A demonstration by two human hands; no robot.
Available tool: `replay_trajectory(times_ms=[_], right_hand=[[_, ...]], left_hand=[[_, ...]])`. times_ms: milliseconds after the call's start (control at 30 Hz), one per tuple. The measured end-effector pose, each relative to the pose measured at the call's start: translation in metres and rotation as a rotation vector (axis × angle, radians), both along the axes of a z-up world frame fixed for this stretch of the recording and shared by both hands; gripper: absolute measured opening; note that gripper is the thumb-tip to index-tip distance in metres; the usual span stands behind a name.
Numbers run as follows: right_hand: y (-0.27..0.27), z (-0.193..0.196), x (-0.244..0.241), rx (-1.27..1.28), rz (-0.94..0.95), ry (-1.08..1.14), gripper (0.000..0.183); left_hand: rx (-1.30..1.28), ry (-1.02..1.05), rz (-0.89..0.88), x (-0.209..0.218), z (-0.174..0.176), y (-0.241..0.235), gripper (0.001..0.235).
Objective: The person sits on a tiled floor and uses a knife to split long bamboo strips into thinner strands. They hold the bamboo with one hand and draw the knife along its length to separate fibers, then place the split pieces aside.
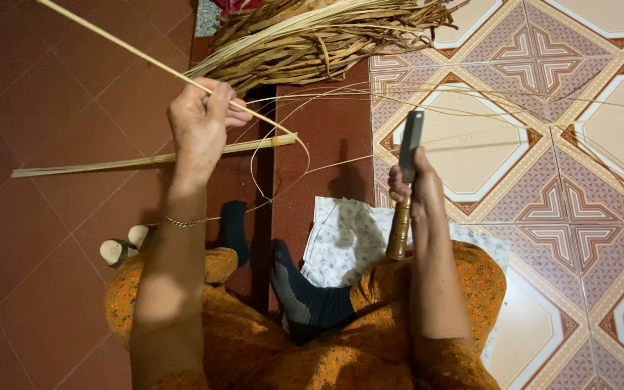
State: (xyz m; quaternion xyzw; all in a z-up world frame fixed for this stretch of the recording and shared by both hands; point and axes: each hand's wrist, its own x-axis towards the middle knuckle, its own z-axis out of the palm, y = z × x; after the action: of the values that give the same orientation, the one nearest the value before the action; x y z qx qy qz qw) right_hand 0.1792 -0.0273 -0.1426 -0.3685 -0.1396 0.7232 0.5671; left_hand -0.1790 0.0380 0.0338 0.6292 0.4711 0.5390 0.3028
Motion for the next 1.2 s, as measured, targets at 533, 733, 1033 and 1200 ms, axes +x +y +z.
replay_trajectory(times_ms=[533, 733, 1033, 1200], right_hand=[[-0.011, 0.040, 0.048, 0.157, -0.231, -0.006, 0.051], [-0.021, 0.037, -0.006, 0.262, -0.015, -0.075, 0.053], [-0.007, -0.013, -0.108, -0.053, 0.333, 0.007, 0.046], [-0.007, -0.020, -0.113, -0.027, 0.349, -0.037, 0.031]], left_hand=[[0.092, -0.039, -0.060, 0.008, 0.053, -0.004, 0.016], [0.221, -0.074, -0.248, 0.062, 0.060, -0.009, 0.014], [0.162, 0.197, -0.273, 0.137, 0.049, -0.018, 0.016], [0.095, 0.107, -0.518, 0.134, -0.016, -0.002, 0.039]])
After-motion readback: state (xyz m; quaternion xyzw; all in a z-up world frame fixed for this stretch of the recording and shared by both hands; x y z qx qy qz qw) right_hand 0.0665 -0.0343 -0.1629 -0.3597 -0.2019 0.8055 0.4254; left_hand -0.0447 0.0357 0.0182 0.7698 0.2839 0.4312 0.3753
